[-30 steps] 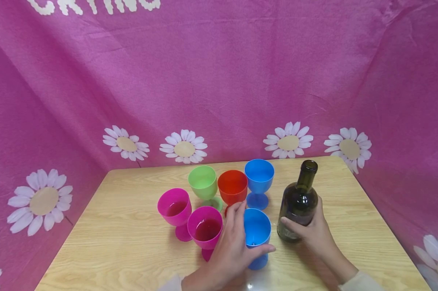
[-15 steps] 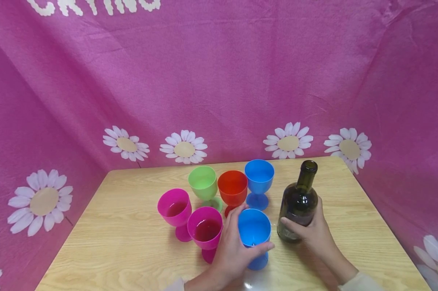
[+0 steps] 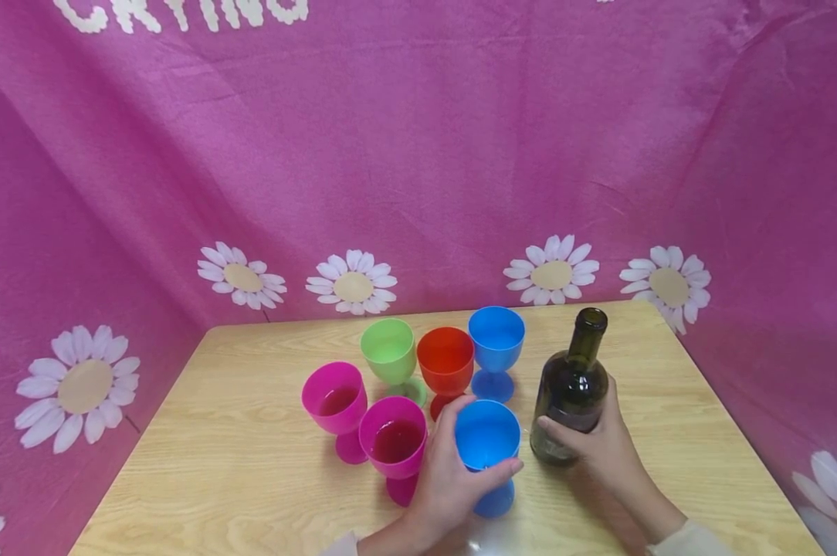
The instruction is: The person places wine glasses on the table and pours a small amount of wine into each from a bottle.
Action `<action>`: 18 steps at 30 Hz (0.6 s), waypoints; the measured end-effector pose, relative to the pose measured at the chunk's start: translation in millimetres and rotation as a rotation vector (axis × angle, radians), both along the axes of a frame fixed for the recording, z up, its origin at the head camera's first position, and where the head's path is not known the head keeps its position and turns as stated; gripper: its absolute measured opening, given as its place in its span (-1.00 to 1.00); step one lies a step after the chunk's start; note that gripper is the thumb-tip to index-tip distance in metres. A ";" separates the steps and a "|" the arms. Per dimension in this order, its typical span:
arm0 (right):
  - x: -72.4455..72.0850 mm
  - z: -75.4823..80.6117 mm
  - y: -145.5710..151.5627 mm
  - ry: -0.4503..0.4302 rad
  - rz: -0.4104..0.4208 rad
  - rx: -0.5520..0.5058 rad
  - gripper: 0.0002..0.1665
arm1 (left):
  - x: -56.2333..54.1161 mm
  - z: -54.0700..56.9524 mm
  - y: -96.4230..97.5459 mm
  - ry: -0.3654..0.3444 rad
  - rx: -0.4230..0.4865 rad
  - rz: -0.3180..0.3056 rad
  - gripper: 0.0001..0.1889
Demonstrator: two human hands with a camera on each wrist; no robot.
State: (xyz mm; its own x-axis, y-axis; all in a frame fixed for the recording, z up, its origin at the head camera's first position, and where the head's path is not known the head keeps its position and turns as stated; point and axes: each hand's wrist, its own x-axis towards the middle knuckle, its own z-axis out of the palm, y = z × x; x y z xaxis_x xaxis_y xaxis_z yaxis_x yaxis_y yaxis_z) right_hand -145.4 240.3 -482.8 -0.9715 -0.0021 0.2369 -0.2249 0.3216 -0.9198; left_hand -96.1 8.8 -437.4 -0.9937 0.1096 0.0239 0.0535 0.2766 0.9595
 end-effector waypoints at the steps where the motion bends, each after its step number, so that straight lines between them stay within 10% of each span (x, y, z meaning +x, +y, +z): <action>1: -0.1 0.8 0.7 -0.003 0.001 0.004 0.22 | -0.1 -0.1 -0.1 0.000 0.003 -0.002 -0.12; 7: -3.5 7.6 5.0 -0.034 -0.006 0.067 0.20 | -0.6 0.3 -0.4 0.005 -0.002 -0.003 -0.13; 18: -11.6 10.3 15.4 0.178 0.042 0.186 0.37 | -1.7 -1.2 -0.3 0.009 -0.032 -0.006 -0.14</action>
State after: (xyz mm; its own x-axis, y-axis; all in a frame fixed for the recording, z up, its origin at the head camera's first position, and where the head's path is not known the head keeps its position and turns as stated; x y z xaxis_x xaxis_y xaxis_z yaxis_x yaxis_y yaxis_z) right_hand -157.0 255.7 -472.4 -0.9129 -0.1007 0.3956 -0.3943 0.4684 -0.7906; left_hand -97.8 8.5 -438.6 -0.9927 0.1165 0.0297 0.0643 0.3064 0.9497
